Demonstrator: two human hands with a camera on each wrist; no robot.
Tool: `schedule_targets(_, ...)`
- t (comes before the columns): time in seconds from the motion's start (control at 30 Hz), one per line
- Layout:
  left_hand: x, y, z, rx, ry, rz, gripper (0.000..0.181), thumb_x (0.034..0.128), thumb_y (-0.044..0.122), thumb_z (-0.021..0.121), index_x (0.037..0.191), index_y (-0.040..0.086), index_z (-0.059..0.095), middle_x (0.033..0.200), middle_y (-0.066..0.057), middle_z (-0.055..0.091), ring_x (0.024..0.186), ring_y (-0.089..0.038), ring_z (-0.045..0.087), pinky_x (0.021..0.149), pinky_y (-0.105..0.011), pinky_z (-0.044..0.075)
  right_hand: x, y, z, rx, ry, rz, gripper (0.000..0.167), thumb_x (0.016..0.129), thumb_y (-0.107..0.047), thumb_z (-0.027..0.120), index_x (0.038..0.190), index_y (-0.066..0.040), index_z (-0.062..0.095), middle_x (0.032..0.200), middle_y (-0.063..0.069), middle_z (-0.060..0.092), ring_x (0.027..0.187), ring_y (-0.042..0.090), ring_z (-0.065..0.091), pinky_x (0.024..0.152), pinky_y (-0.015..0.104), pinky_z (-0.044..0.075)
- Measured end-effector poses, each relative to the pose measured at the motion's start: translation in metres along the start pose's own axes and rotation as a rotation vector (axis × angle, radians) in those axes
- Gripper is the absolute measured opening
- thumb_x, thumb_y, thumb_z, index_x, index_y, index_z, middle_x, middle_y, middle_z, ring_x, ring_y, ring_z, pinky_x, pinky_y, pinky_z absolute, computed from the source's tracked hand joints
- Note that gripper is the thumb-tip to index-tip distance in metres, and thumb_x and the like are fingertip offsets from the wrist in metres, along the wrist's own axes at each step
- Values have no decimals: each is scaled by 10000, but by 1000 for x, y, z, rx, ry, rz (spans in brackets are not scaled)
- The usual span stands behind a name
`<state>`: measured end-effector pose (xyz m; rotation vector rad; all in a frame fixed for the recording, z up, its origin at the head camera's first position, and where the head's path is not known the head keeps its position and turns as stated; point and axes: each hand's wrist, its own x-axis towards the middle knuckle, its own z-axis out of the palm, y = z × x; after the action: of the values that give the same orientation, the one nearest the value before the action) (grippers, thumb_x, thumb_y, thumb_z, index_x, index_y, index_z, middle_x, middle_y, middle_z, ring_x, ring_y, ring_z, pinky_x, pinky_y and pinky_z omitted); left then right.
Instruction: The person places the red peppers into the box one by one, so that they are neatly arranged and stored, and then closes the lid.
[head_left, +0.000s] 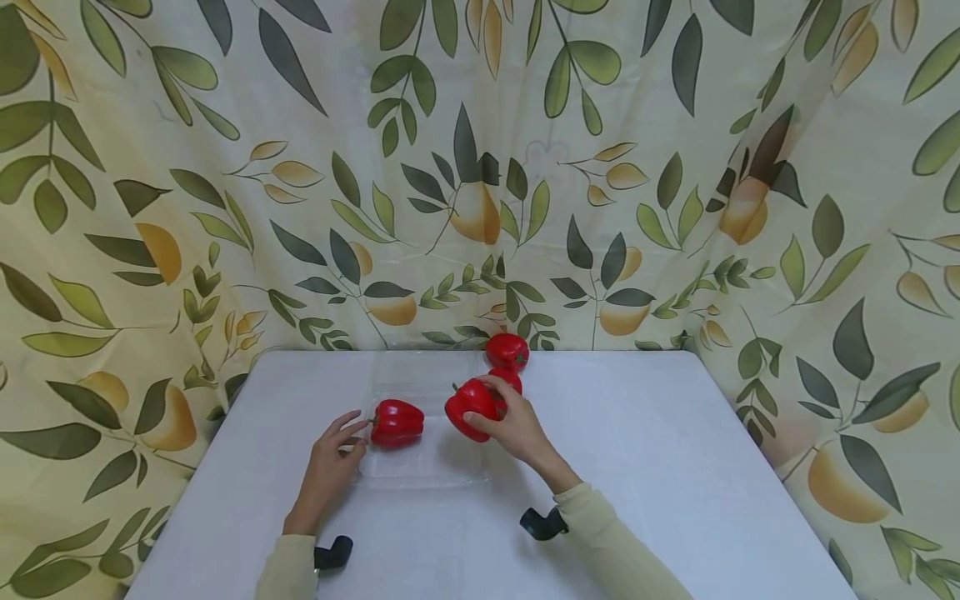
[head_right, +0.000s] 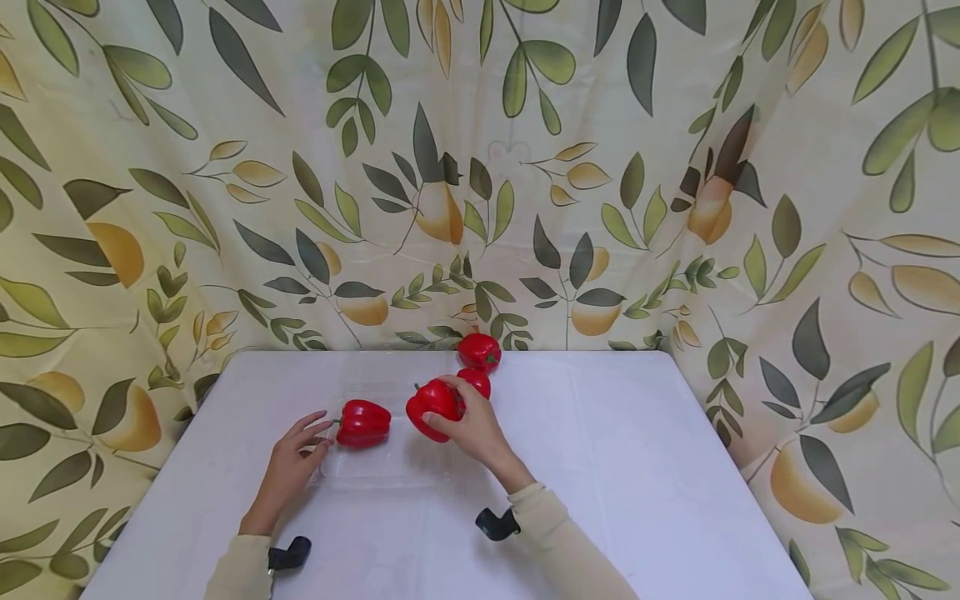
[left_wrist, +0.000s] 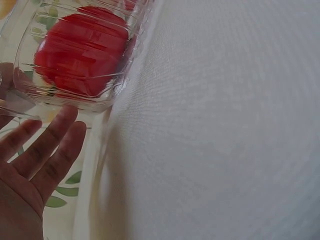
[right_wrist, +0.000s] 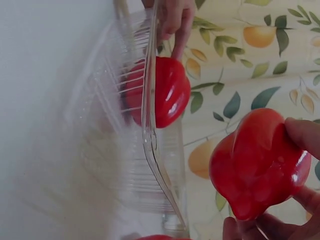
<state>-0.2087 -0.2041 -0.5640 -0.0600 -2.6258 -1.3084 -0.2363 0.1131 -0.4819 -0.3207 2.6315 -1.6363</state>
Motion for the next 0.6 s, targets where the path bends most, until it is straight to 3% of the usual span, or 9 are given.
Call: schedule_targets(0.6, 0, 1, 1, 5, 18, 36, 351, 915, 101, 637, 1265, 98, 664, 1442, -67, 530, 1018, -245, 698, 818, -301, 608, 3, 5, 16, -83, -105, -59, 746, 718, -197, 860, 1362, -234, 486, 1358, 15, 541, 1266, 285, 501, 859, 452, 601)
